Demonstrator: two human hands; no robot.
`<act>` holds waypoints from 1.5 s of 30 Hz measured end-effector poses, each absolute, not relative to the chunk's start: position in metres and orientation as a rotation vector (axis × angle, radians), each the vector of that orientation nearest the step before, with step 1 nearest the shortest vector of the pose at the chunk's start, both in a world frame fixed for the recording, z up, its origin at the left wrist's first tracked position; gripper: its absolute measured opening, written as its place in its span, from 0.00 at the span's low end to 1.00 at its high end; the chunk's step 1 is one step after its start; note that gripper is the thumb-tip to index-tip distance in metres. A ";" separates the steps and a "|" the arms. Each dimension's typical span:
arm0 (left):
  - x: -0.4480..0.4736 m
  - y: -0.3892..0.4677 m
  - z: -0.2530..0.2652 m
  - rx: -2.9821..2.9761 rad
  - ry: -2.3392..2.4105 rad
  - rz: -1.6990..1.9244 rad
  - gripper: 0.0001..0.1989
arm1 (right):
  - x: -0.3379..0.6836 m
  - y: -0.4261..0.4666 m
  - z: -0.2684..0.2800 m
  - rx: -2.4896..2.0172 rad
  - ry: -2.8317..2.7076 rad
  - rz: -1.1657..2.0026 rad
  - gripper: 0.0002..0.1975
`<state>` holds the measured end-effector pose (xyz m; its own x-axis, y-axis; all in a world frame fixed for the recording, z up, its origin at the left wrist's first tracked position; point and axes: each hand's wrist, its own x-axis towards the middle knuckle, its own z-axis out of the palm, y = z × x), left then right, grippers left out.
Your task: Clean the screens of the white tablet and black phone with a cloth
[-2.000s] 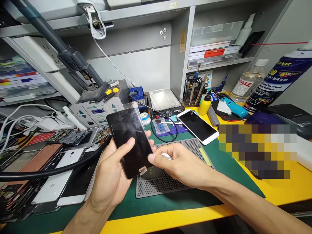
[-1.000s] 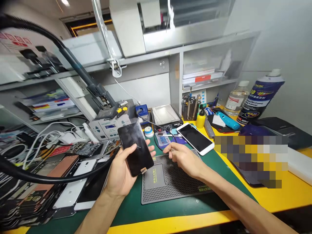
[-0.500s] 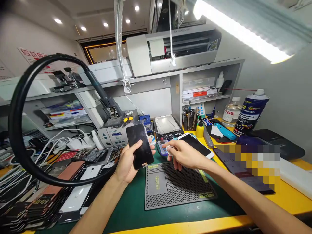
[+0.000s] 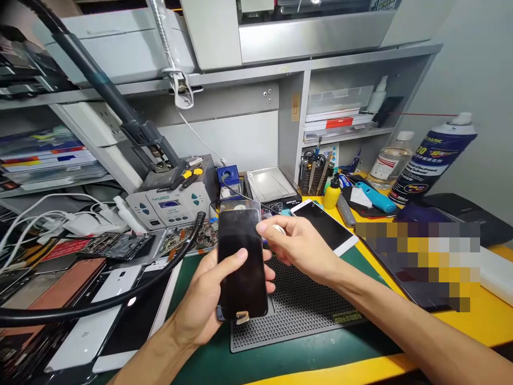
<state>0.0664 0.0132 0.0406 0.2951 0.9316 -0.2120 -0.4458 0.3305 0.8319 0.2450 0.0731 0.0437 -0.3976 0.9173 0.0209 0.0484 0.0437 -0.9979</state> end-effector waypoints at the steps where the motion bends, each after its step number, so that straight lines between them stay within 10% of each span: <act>1: 0.067 0.012 0.040 0.738 0.801 1.023 0.18 | 0.246 0.073 0.043 -0.995 -1.541 1.466 0.20; 20: 0.069 0.020 0.037 0.661 0.817 1.023 0.15 | 0.236 0.074 0.037 -0.946 -1.359 1.552 0.22; 33: 0.052 0.034 0.046 0.468 0.824 1.206 0.38 | 0.247 0.049 0.043 -0.967 -1.550 1.547 0.13; 45: 0.061 0.034 0.033 0.467 0.833 1.241 0.29 | 0.219 0.027 0.041 -0.743 -2.063 0.961 0.06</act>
<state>0.0609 0.0342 0.0328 0.0932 0.9503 -0.2969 -0.6346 0.2865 0.7177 0.2189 0.0268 0.0412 -0.5664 0.7364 0.3701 0.1907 0.5540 -0.8104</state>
